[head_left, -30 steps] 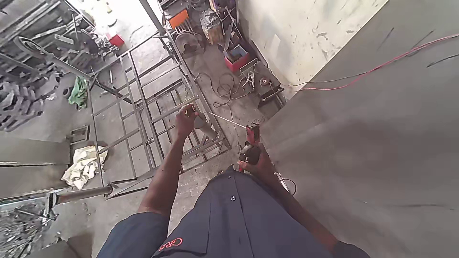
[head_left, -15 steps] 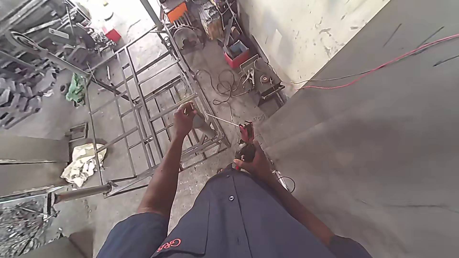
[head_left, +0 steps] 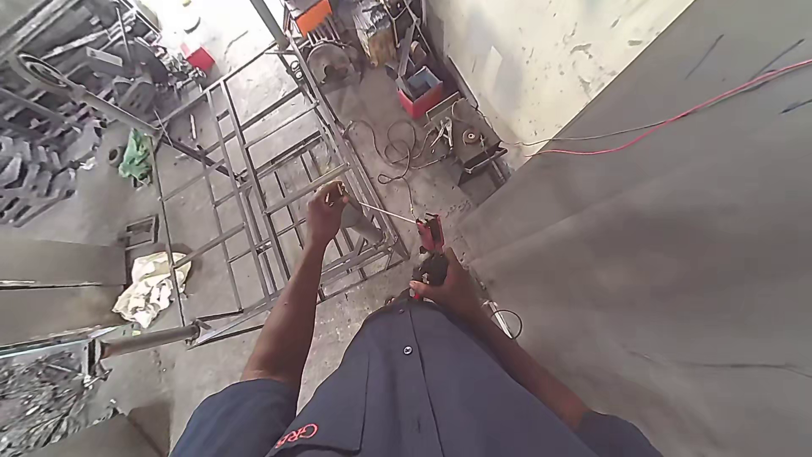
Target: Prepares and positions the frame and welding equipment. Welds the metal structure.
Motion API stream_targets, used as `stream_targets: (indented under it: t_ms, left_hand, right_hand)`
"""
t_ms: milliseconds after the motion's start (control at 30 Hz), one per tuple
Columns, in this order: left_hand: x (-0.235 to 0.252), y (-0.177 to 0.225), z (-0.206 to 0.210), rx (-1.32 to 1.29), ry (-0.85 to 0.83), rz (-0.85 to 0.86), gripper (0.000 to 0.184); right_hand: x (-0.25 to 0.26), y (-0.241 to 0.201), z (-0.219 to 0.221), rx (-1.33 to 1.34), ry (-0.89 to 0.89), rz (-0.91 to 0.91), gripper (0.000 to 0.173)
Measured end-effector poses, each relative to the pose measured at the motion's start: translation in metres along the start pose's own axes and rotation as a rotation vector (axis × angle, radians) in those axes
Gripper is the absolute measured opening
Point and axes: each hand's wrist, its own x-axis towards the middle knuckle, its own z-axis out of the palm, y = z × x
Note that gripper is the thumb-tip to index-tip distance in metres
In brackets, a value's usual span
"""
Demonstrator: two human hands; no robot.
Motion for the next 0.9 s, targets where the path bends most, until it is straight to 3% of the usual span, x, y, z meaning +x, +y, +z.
stream_targets:
  t_ms: [300, 500, 667, 800, 833, 867, 900]
  left_hand:
    - [-0.003, 0.002, 0.000, 0.035, 0.004, -0.038, 0.038]
    - [-0.002, 0.002, 0.002, 0.039, 0.003, -0.035, 0.039]
    - [-0.003, 0.012, 0.003, 0.300, 0.043, -0.071, 0.036]
    - [-0.004, 0.005, 0.005, 0.346, 0.090, -0.042, 0.035]
    - [-0.008, 0.009, 0.008, 0.385, 0.126, -0.064, 0.035]
    - [-0.016, 0.038, 0.007, 0.399, 0.081, -0.202, 0.037]
    - [-0.022, 0.093, -0.004, 0.367, -0.134, -0.505, 0.040]
  right_hand:
    - [0.000, -0.001, -0.001, -0.017, 0.036, -0.010, 0.091]
    - [0.002, 0.000, -0.001, -0.032, -0.005, -0.004, 0.085]
    - [0.004, -0.001, -0.002, -0.090, -0.012, 0.035, 0.096]
    - [0.007, 0.001, -0.001, -0.093, -0.006, 0.006, 0.091]
    - [0.008, 0.002, 0.000, -0.099, 0.006, -0.008, 0.092]
    - [0.008, 0.000, 0.000, -0.111, 0.016, -0.015, 0.094]
    - [0.006, -0.012, -0.003, -0.139, 0.009, 0.003, 0.095]
